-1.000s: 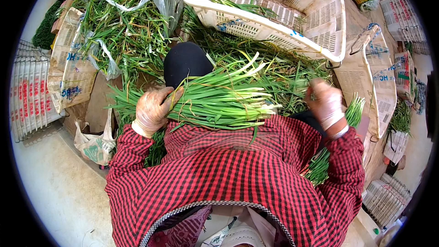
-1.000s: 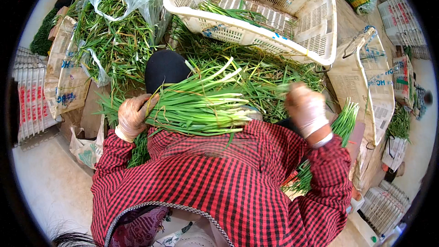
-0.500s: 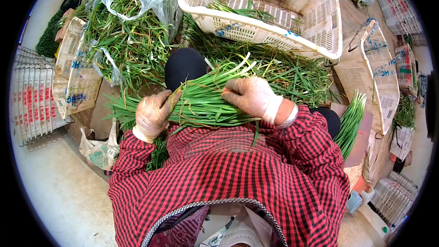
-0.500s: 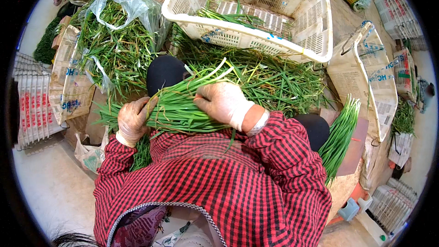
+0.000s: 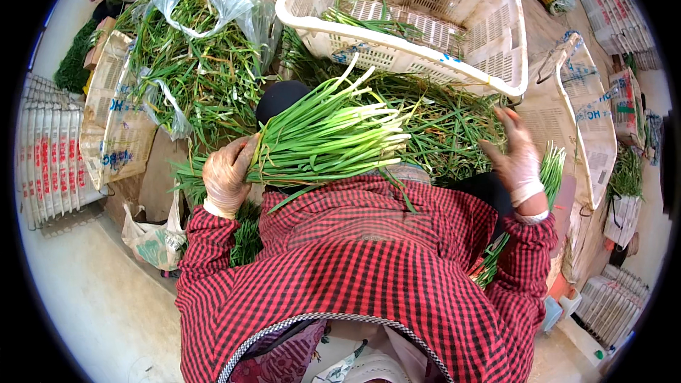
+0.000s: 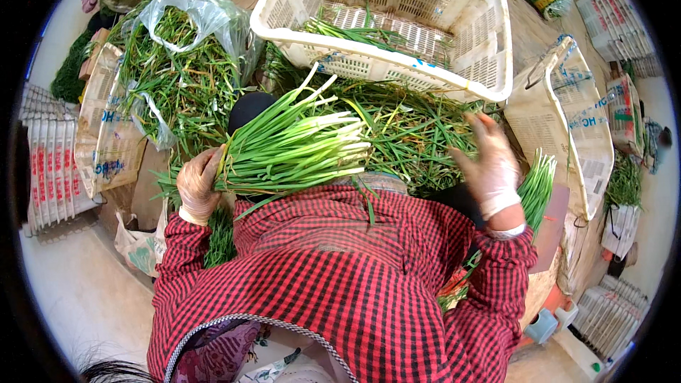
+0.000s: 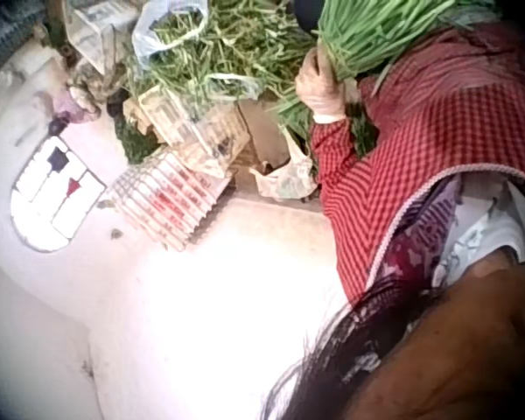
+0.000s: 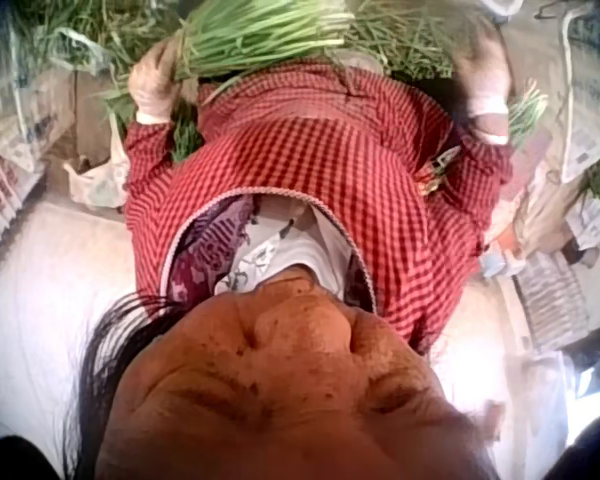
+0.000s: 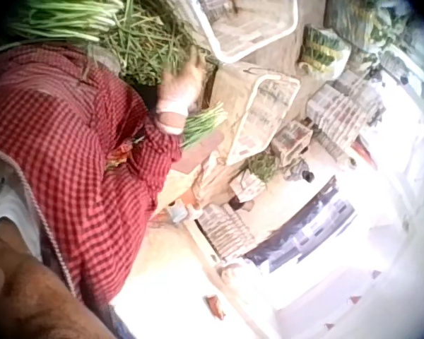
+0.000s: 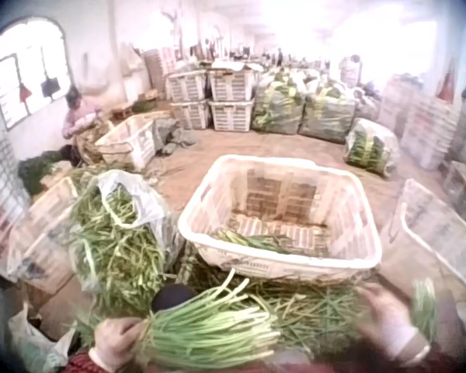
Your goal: The person sorts green plants by hand, tying them into bunches with red bands and placing them into a white plastic crate.
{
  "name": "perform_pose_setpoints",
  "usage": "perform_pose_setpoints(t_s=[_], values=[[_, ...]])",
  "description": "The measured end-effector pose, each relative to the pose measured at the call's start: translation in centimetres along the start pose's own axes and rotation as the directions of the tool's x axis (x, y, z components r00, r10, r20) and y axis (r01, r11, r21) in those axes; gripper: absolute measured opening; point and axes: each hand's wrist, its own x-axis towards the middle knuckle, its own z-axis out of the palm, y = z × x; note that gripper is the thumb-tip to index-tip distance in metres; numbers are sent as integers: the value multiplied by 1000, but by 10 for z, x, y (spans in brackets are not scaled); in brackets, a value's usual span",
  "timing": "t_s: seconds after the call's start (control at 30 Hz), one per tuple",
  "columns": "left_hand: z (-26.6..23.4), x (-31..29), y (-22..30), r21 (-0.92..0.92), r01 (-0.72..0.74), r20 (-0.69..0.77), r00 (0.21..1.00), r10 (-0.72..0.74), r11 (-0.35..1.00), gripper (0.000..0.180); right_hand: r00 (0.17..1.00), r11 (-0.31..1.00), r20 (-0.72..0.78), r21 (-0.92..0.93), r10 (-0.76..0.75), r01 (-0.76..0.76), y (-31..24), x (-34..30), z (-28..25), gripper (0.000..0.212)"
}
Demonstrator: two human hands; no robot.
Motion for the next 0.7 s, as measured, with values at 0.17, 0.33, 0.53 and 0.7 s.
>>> perform_pose_setpoints(t_s=[0.17,0.33,0.53,0.7], values=[[-9,7,3,-54,-47,48,998,49,997,80,903,839,66,404,-424,364,-89,24,23,39],[-19,9,10,-337,86,203,979,-17,938,74,859,770,35,461,-512,440,-86,29,22,9],[-16,7,29,-614,293,306,944,-120,733,63,994,770,-106,634,-6,72,-14,30,2,10],[-11,12,33,-641,369,360,919,-161,673,56,837,856,-274,367,474,-364,132,24,13,16]])
